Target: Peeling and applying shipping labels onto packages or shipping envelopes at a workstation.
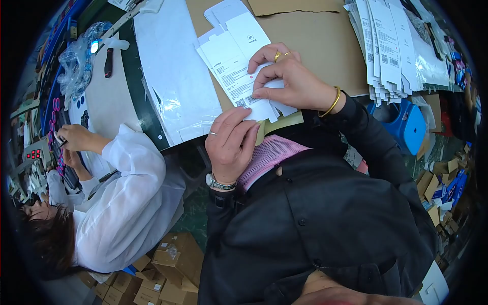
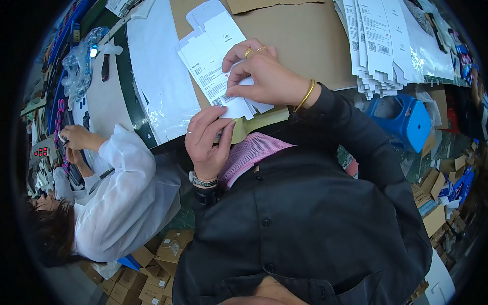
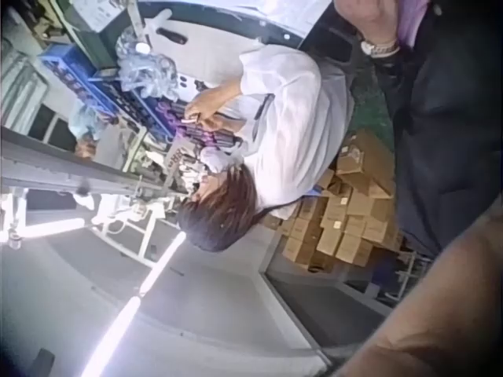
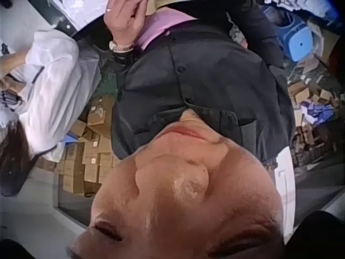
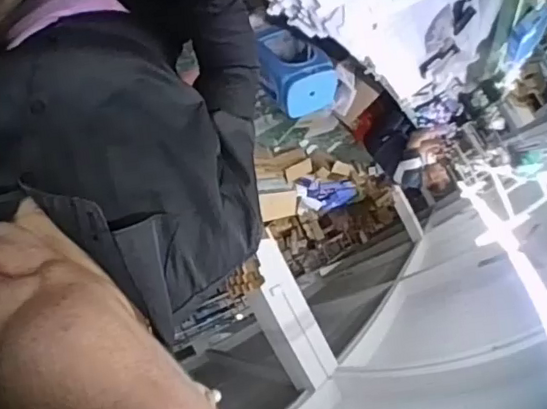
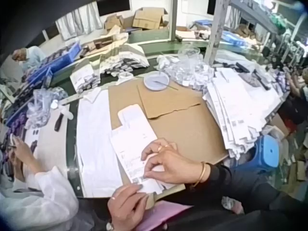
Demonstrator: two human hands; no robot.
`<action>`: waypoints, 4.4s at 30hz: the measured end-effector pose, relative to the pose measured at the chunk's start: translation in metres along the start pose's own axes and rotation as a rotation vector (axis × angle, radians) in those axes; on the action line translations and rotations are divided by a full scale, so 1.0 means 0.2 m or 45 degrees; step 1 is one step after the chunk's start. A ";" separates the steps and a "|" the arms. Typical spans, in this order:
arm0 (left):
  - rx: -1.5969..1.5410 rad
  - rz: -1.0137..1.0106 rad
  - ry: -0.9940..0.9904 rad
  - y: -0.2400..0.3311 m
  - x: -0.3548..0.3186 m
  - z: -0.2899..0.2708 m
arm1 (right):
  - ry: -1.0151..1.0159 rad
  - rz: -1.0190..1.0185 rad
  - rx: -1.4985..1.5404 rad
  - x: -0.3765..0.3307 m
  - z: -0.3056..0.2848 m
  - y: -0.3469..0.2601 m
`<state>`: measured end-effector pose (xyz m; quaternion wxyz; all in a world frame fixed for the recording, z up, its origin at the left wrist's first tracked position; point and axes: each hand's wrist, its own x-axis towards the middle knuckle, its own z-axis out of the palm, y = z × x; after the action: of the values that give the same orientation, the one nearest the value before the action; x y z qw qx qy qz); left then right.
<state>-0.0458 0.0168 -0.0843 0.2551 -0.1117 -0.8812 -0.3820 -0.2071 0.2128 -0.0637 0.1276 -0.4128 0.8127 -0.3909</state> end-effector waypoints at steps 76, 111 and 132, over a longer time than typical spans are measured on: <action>0.013 -0.010 0.112 0.05 -0.03 -0.01 | 0.287 -0.050 -0.294 -0.04 0.10 -0.08; -0.126 -0.312 0.250 0.11 -0.04 -0.05 | 0.921 0.415 0.807 -0.32 -0.05 -0.12; -0.376 -0.622 -0.008 0.14 -0.10 -0.03 | 0.703 -0.025 0.169 -0.57 -0.34 -0.21</action>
<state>-0.0151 0.0306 -0.0744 0.1336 0.0668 -0.8177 -0.5560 -0.1475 0.3227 -0.0015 -0.0759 -0.2893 0.7854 -0.5420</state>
